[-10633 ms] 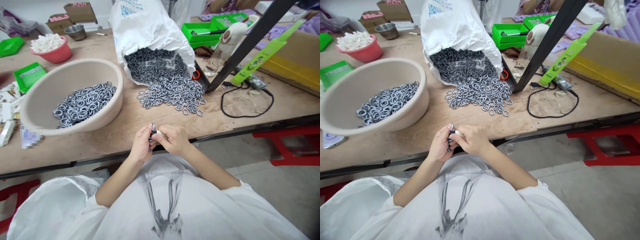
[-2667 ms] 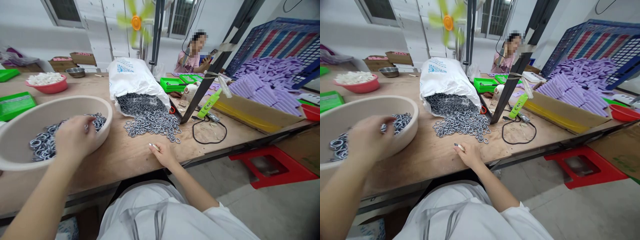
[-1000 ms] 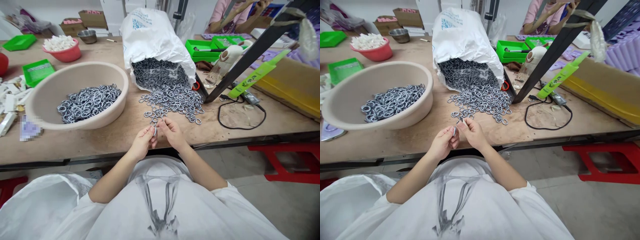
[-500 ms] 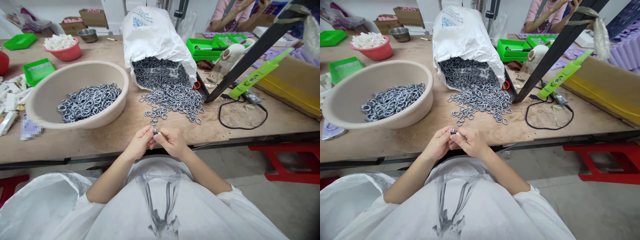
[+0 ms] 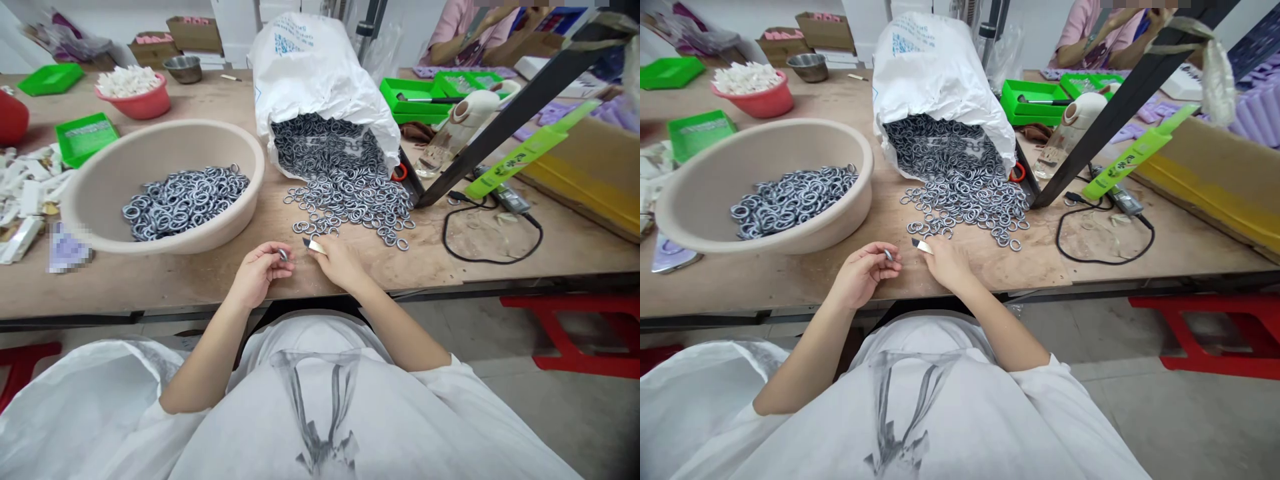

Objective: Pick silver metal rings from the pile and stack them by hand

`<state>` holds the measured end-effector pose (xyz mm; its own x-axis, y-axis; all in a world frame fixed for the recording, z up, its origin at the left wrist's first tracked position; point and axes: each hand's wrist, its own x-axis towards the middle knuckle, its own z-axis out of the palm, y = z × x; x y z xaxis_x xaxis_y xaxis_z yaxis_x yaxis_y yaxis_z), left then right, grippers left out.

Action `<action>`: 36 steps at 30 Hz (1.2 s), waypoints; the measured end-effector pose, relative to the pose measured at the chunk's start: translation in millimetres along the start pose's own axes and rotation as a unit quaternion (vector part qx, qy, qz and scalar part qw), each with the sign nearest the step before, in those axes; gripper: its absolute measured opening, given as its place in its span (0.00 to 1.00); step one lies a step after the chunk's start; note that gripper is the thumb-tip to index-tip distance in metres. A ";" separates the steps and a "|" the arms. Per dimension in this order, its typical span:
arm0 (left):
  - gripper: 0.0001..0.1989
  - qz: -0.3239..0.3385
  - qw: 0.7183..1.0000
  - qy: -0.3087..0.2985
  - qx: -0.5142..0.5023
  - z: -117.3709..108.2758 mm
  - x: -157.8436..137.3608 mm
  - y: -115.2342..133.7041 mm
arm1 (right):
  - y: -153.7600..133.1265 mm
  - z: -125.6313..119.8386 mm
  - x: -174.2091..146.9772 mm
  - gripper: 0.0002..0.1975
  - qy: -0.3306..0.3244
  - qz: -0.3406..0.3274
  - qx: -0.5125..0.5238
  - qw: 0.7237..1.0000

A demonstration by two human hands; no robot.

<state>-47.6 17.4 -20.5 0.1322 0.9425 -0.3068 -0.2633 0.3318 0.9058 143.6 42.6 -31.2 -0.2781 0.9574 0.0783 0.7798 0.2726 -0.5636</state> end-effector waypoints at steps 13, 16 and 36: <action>0.27 0.084 0.994 -0.068 0.010 40.9 -4.0 -24.9 | -17.0 -1.8 -23.4 0.15 0.034 -0.020 0.410 0.911; 0.28 0.047 0.994 -0.096 -0.031 44.2 -7.6 -24.5 | -20.2 -1.5 -24.5 0.19 0.018 -0.028 0.439 0.898; 0.28 -0.099 0.970 -0.150 -0.162 46.0 -17.5 -15.8 | -18.7 -13.9 -42.2 0.25 0.074 -0.137 0.160 0.975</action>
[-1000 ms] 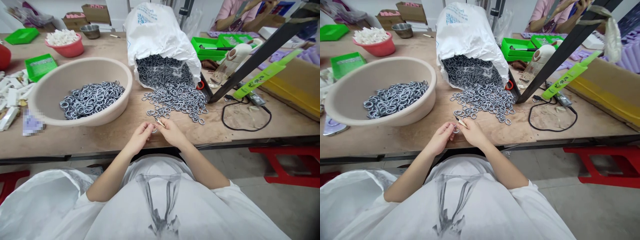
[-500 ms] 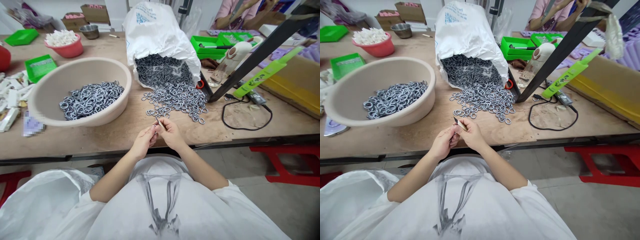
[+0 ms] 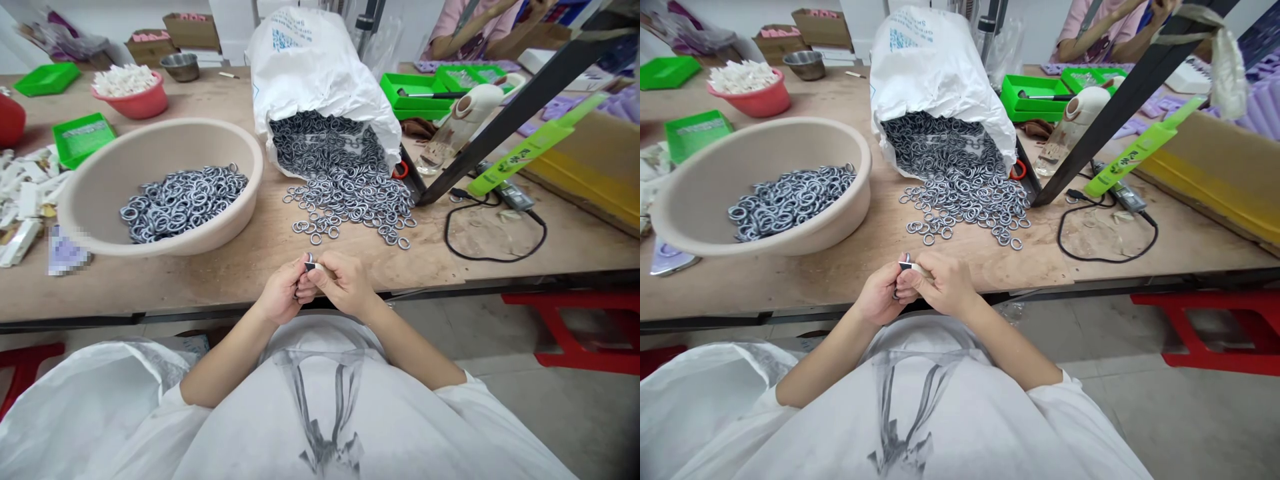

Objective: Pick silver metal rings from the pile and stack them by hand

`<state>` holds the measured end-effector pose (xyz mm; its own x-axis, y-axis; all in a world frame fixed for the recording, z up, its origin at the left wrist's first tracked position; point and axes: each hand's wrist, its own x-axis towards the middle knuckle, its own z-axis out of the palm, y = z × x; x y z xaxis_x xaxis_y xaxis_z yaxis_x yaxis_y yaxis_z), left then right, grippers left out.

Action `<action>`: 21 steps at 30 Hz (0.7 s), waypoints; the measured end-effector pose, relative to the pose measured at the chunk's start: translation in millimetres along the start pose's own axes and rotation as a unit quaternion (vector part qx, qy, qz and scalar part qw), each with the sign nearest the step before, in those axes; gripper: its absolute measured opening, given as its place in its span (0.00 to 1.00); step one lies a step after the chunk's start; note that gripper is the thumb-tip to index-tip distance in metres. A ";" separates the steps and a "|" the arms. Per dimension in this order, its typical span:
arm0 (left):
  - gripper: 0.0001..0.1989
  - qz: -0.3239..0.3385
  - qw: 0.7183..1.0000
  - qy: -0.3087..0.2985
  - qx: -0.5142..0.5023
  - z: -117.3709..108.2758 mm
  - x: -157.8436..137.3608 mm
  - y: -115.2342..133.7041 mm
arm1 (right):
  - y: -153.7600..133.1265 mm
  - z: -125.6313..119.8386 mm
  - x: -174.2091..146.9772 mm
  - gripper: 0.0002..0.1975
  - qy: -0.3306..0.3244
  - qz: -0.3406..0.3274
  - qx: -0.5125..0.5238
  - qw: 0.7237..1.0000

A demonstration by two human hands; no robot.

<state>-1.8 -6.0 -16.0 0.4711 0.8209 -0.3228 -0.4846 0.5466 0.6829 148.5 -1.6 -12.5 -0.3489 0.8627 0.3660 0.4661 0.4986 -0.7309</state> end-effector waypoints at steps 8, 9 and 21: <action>0.27 0.001 0.997 -0.071 0.021 1.2 -5.8 2.9 | 11.9 -1.7 4.4 0.25 -0.018 0.048 0.060 0.997; 0.27 -0.004 0.994 -0.101 0.033 1.3 -8.1 3.4 | 19.3 -1.6 6.8 0.25 -0.005 0.075 0.071 0.995; 0.20 0.059 0.993 0.048 0.093 -21.2 -4.7 16.5 | 36.2 9.6 47.0 0.10 -0.093 0.172 -0.276 0.941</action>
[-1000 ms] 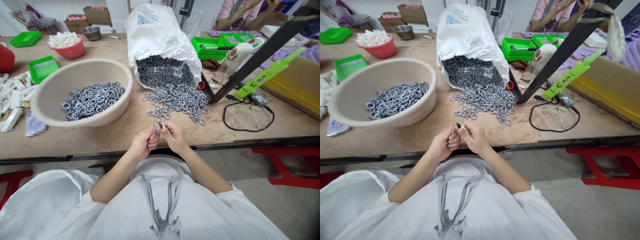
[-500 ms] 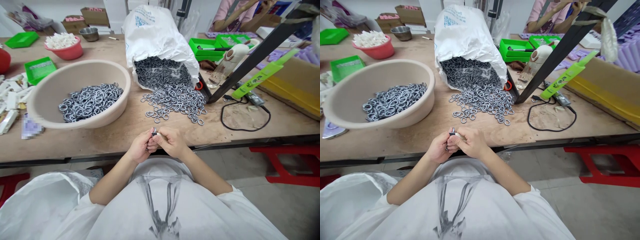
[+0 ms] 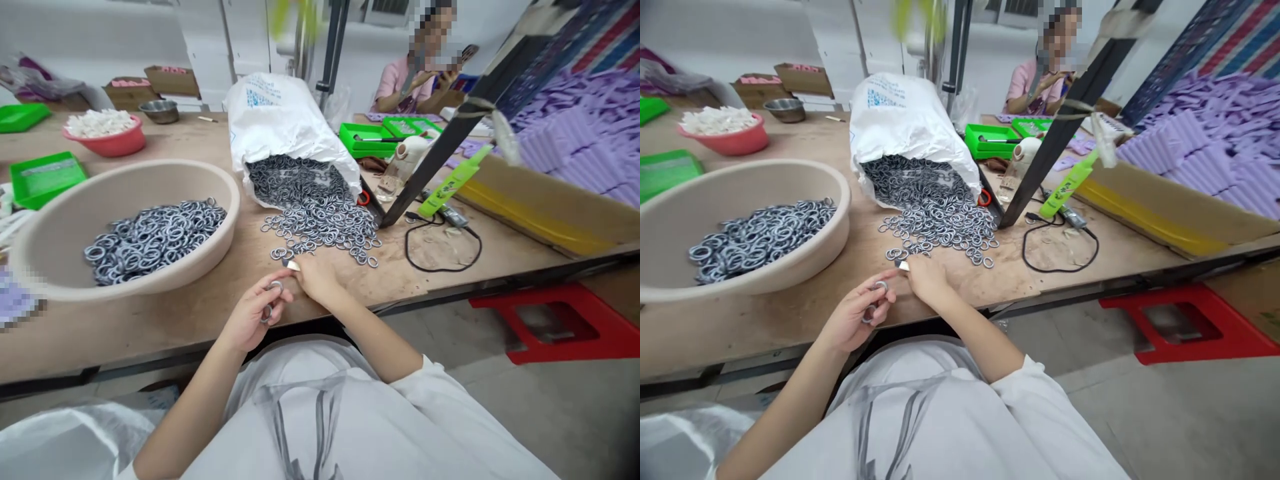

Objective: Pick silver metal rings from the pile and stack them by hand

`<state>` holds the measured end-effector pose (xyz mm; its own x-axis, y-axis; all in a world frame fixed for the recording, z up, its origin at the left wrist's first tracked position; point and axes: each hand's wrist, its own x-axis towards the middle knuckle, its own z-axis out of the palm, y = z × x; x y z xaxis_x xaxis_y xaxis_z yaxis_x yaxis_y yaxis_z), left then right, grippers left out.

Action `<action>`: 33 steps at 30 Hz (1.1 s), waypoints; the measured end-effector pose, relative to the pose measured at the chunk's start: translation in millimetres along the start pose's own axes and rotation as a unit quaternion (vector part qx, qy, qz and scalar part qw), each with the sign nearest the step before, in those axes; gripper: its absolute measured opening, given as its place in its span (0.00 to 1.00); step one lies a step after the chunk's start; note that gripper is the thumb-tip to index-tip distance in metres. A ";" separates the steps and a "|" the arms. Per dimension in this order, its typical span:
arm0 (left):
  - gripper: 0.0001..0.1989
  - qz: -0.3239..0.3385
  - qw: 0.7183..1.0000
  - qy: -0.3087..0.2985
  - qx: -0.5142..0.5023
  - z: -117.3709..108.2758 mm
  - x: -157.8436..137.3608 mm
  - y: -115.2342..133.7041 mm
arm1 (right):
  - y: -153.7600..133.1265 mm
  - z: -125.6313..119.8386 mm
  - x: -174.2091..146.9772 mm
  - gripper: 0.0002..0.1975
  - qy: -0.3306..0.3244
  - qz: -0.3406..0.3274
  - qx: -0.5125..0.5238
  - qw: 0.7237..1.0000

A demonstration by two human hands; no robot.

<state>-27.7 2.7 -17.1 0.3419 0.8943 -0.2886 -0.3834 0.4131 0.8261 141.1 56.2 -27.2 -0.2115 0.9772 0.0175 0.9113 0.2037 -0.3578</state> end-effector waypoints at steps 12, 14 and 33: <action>0.26 -0.108 0.991 -0.075 -0.038 8.6 2.1 -7.0 | -6.4 -13.6 -29.5 0.20 -0.082 -0.124 0.562 0.814; 0.24 -0.074 0.994 -0.055 -0.064 15.4 0.1 -7.8 | -9.1 -8.6 -31.8 0.20 -0.058 -0.116 0.573 0.809; 0.24 0.042 0.994 0.046 -0.091 24.9 5.7 -10.7 | -9.5 -8.9 -49.4 0.20 0.123 -0.179 0.304 0.928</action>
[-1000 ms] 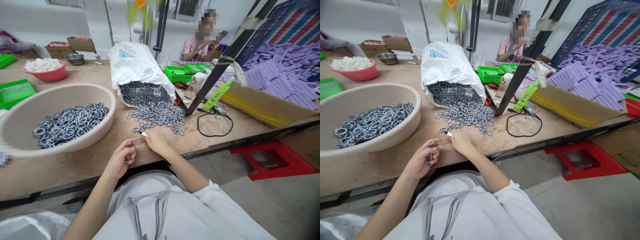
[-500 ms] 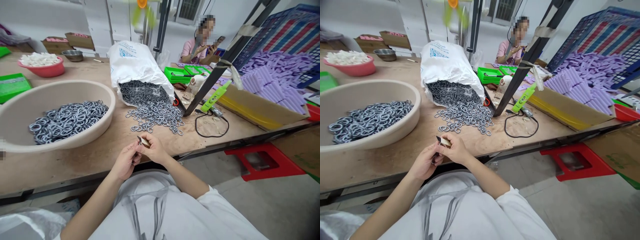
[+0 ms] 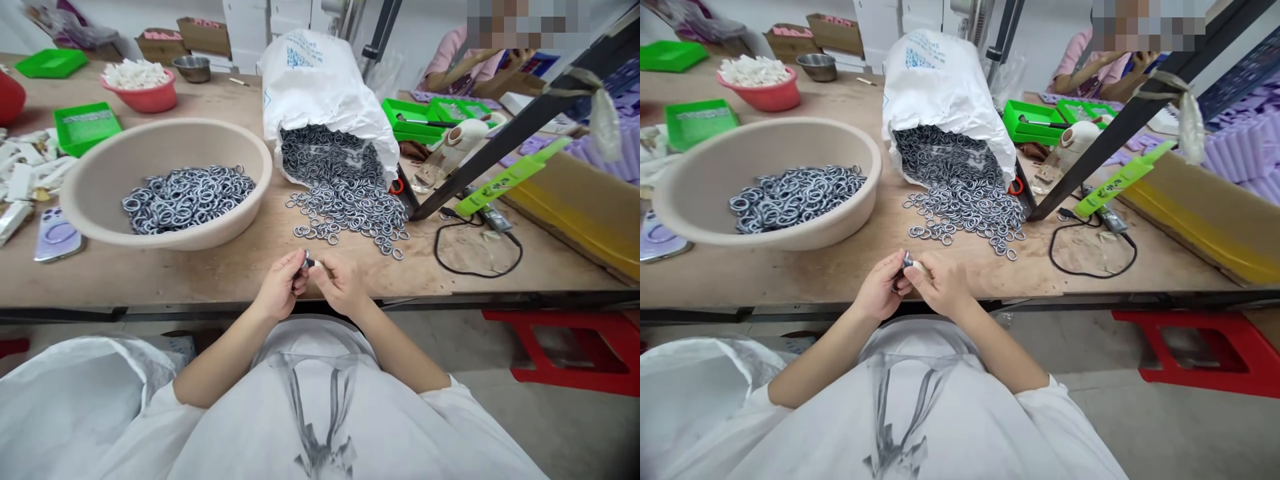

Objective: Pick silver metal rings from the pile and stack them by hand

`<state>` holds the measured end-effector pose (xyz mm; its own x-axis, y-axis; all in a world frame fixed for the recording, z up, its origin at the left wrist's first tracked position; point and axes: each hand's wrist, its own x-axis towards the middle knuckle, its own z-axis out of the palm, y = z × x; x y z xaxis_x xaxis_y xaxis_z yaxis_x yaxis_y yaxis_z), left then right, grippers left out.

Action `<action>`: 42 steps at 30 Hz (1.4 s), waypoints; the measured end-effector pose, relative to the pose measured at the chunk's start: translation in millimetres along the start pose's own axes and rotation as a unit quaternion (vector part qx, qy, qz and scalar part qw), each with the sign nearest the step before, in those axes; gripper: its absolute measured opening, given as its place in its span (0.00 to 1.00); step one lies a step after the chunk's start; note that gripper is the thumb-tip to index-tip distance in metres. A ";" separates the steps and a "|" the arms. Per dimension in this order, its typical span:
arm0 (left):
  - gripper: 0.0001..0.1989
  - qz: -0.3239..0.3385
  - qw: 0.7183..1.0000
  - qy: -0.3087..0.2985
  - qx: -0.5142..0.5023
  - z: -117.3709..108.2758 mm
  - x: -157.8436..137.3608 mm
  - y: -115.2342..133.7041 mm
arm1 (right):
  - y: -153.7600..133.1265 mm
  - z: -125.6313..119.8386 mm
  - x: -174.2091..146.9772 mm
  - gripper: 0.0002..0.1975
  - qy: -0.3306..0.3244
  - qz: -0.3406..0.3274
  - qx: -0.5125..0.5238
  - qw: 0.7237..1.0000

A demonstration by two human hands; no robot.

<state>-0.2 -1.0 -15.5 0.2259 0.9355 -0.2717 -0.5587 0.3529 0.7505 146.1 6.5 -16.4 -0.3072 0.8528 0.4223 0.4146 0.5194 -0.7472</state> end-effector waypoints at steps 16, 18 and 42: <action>0.24 0.002 0.999 -0.028 0.022 5.8 -12.5 -4.9 | 25.8 -8.2 3.5 0.25 0.076 0.127 -0.092 0.985; 0.23 -0.002 0.999 -0.021 0.029 1.6 -13.7 -4.7 | 35.8 -13.5 14.5 0.23 0.087 0.151 -0.129 0.976; 0.27 0.012 0.999 0.020 0.031 -6.9 17.2 -1.1 | 3.9 25.5 28.9 0.19 0.025 0.198 0.249 0.948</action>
<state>-1.2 14.9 -25.2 0.1802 0.9443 -0.2755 -0.5126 0.3292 0.7930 116.9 31.8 -20.2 -0.1663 0.9835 0.0715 0.0305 0.0777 -0.9965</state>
